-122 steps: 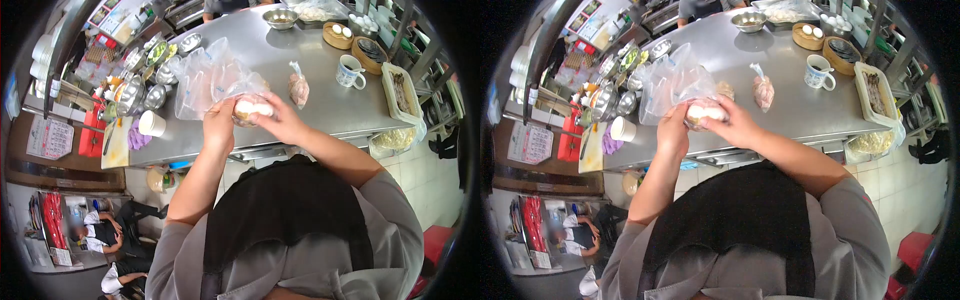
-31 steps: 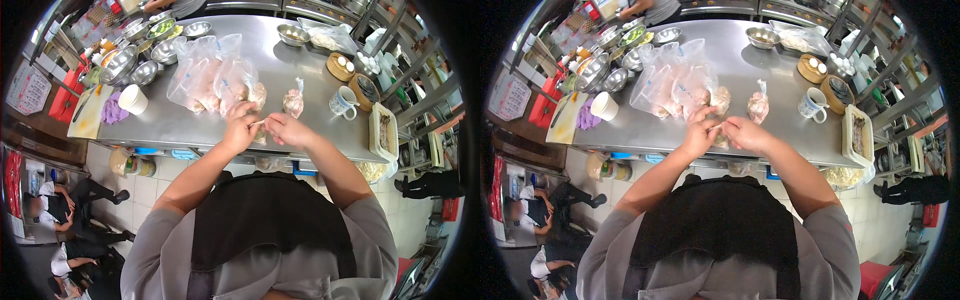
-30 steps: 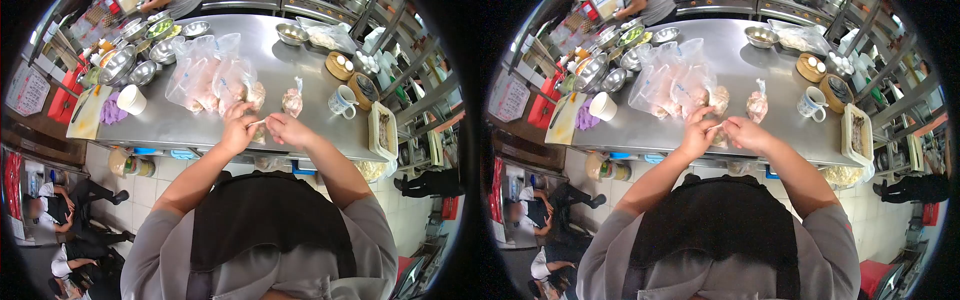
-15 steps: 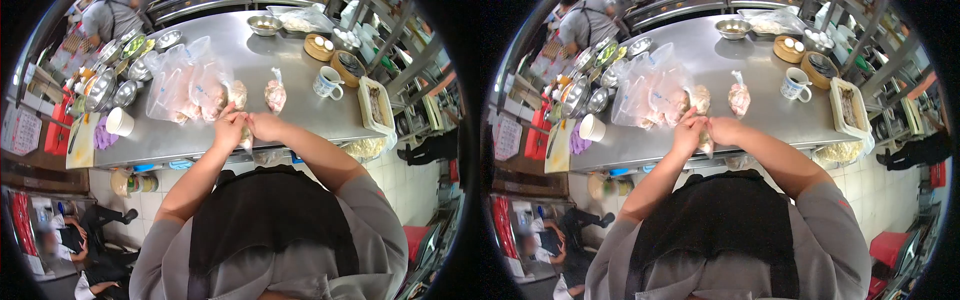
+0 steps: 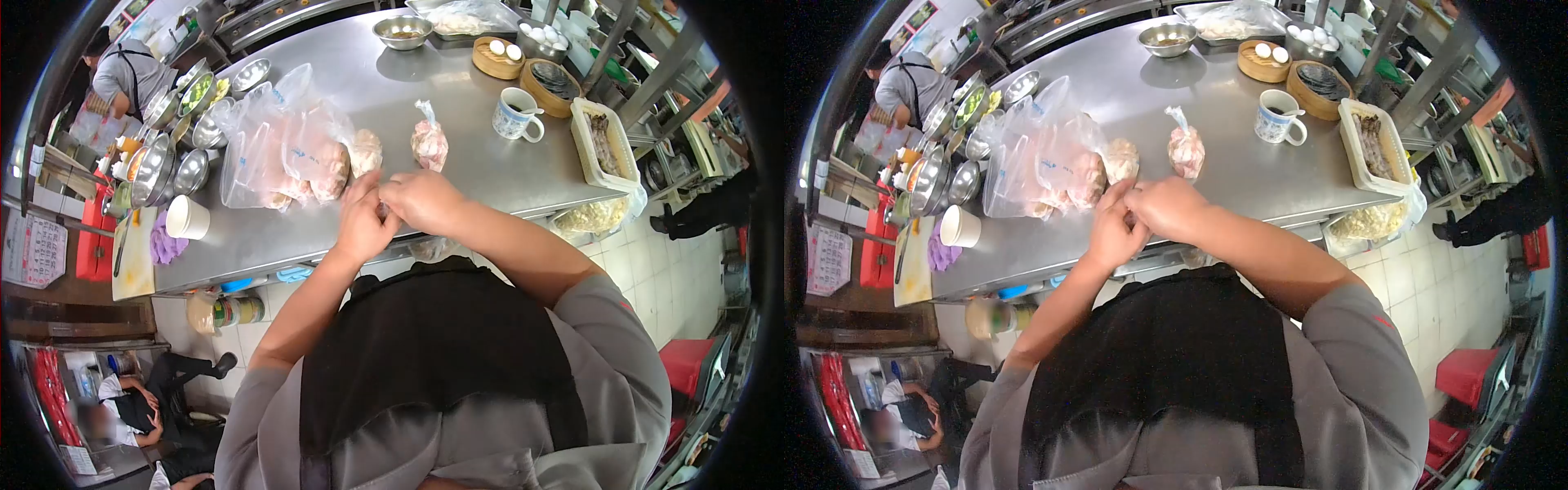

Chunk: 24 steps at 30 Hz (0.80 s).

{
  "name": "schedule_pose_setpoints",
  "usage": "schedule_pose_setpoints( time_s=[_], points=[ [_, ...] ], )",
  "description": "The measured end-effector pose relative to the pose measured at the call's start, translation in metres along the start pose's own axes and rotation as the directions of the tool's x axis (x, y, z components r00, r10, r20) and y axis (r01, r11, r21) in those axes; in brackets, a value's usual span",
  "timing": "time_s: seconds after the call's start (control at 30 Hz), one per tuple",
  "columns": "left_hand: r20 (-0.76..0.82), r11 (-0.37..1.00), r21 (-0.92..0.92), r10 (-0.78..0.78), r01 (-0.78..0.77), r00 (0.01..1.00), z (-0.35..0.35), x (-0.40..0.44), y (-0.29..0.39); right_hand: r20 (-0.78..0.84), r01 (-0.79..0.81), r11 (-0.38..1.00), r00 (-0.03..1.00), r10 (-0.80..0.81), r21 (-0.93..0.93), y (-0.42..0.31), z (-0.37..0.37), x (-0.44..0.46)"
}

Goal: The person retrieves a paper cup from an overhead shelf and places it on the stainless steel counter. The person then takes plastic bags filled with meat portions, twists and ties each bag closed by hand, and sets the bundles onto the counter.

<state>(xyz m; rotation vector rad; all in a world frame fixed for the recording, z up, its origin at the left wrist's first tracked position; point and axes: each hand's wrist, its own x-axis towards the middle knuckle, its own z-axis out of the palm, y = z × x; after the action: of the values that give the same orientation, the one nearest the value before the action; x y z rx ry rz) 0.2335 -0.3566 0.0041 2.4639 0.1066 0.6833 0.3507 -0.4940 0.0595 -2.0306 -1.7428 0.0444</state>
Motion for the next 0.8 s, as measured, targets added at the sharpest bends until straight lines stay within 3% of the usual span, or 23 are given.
schedule_pose_setpoints(
  time_s=[0.07,0.27,0.37,0.57,0.7,0.8],
  points=[
    [0.03,0.998,-0.045,-0.036,0.038,0.999,-0.001,-0.001,0.001,-0.077,0.045,0.997,0.996,-0.039,0.07,-0.004,-0.002,-0.005],
    [0.054,0.994,-0.1,-0.031,0.036,0.998,0.007,-0.007,-0.004,-0.1,0.044,0.98,0.995,-0.025,0.192,0.017,0.026,-0.013],
    [0.056,0.974,-0.207,-0.086,0.095,0.995,0.011,-0.003,-0.003,-0.295,0.122,0.953,0.955,-0.036,0.278,0.017,0.027,-0.012],
    [-0.011,0.971,-0.204,-0.128,0.124,0.992,0.009,-0.004,0.007,-0.164,-0.082,0.953,0.977,0.135,0.293,0.012,0.027,-0.014],
    [-0.005,0.995,-0.024,-0.097,0.097,0.995,0.0,0.004,0.017,-0.18,-0.122,0.94,0.966,0.186,0.317,0.01,0.037,-0.01],
    [-0.001,0.995,0.015,-0.098,0.098,0.995,-0.005,0.008,0.019,-0.206,-0.109,0.94,0.962,0.182,0.322,0.013,0.042,-0.006]
  ],
)
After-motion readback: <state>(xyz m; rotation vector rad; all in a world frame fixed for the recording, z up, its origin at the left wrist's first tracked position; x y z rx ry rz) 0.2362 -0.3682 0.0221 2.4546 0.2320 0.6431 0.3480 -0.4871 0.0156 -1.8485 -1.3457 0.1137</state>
